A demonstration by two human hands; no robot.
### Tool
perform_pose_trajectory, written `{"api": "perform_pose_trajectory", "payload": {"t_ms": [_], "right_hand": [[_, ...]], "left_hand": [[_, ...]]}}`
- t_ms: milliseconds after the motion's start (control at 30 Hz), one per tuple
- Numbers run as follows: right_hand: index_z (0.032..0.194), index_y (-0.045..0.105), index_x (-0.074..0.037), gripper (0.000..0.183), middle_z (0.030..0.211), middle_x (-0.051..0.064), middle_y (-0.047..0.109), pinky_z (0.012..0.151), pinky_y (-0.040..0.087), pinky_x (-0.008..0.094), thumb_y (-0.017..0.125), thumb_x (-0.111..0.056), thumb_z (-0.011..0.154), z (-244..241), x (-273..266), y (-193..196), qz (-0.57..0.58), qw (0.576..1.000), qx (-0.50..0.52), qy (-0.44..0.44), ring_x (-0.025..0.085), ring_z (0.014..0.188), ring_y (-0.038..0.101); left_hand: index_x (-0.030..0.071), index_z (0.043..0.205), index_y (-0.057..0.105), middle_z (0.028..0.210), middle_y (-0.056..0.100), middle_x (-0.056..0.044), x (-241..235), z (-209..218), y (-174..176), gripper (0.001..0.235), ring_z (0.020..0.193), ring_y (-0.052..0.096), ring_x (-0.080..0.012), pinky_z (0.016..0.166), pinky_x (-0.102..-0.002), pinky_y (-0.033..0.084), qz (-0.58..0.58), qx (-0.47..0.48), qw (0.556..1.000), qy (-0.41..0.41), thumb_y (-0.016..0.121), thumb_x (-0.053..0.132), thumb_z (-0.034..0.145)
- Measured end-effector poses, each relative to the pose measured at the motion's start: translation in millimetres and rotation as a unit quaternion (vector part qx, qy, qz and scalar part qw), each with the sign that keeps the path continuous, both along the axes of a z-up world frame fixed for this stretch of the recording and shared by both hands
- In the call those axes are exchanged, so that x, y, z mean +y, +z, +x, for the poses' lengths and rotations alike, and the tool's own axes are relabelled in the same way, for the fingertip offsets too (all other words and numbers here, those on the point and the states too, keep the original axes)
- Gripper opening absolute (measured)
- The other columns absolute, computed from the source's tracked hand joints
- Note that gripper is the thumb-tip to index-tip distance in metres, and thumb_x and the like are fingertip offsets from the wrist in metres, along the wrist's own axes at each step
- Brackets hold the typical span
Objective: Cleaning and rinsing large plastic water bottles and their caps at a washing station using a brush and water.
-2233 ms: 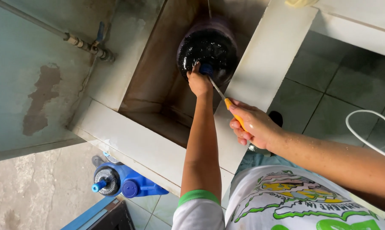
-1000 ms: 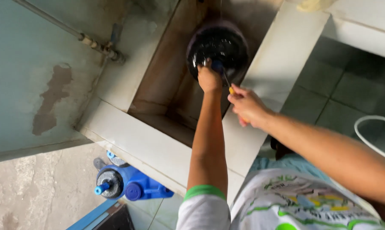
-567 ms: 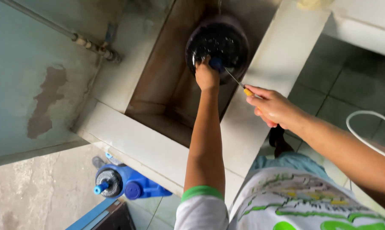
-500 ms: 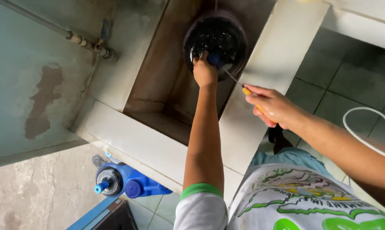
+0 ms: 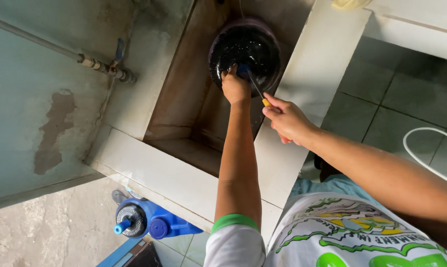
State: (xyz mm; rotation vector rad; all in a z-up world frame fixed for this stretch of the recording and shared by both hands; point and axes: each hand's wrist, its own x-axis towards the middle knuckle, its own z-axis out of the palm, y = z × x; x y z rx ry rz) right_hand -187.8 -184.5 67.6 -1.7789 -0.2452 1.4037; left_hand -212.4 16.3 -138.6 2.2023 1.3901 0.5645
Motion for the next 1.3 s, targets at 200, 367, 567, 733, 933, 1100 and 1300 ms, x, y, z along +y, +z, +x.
{"api": "perform_pose_trajectory", "payload": {"t_ms": [200,367,567,733,933,1100,1300], "right_hand": [[0.157,0.045,-0.028,0.057,0.088,0.01,0.075,0.065,0.055,0.043,0.056,-0.026,0.101,39,-2,-59,-0.029,0.814,-0.521,0.256,0.03,0.069,0.068],[0.156,0.043,-0.03,0.056,0.085,0.01,0.073,0.065,0.056,0.041,0.054,-0.034,0.102,32,-10,-4,-0.058,0.93,-0.335,0.141,0.026,0.067,0.069],[0.159,0.045,-0.031,0.059,0.081,0.016,0.06,0.058,0.052,0.048,0.056,-0.035,0.101,43,-25,-4,-0.033,0.982,-0.153,0.104,0.027,0.057,0.052],[0.156,0.038,-0.006,0.071,0.085,0.018,0.072,0.07,0.057,0.044,0.066,-0.035,0.098,114,-23,-37,0.117,0.894,-0.433,-0.009,0.034,0.072,0.071],[0.155,0.048,-0.012,0.07,0.091,0.019,0.075,0.072,0.055,0.049,0.077,-0.032,0.095,244,0,-46,0.087,0.797,-0.596,0.043,0.042,0.081,0.07],[0.156,0.05,-0.015,0.069,0.093,0.016,0.075,0.073,0.057,0.045,0.076,-0.032,0.094,331,-3,-66,0.158,0.794,-0.586,0.004,0.037,0.081,0.072],[0.14,0.065,-0.02,0.06,0.094,0.011,0.073,0.071,0.058,0.041,0.077,-0.025,0.081,430,-1,-57,0.198,0.777,-0.59,0.096,0.029,0.079,0.072]], "left_hand": [[0.017,0.12,0.074,0.122,0.066,-0.019,1,-11,-5,0.04,0.102,0.069,-0.0411,0.086,-0.047,0.058,0.016,-0.001,1.0,-0.026,0.065,0.008,0.083],[0.019,0.112,0.076,0.119,0.068,-0.014,-22,-24,15,0.031,0.1,0.071,-0.0392,0.085,-0.048,0.059,0.008,-0.006,1.0,-0.012,0.063,0.008,0.086],[0.02,0.099,0.07,0.118,0.069,-0.006,-7,-14,30,0.025,0.093,0.072,-0.037,0.076,-0.047,0.059,0.029,-0.023,0.998,0.049,0.065,0.004,0.082],[0.015,0.096,0.074,0.109,0.071,-0.008,20,50,76,0.02,0.091,0.072,-0.0343,0.077,-0.045,0.059,0.073,-0.009,0.997,-0.003,0.073,0.008,0.078],[0.01,0.103,0.076,0.109,0.071,-0.014,60,137,63,0.018,0.093,0.072,-0.0344,0.08,-0.044,0.06,0.082,0.118,0.989,-0.046,0.06,0.007,0.095],[0.008,0.11,0.076,0.115,0.069,-0.014,-3,208,113,0.027,0.104,0.066,-0.0372,0.083,-0.048,0.055,0.187,0.08,0.978,-0.039,0.06,0.004,0.089],[0.008,0.128,0.067,0.12,0.062,-0.016,-64,315,146,0.058,0.113,0.061,-0.0386,0.097,-0.046,0.053,0.159,-0.18,0.962,-0.128,0.056,-0.009,0.074]]}}
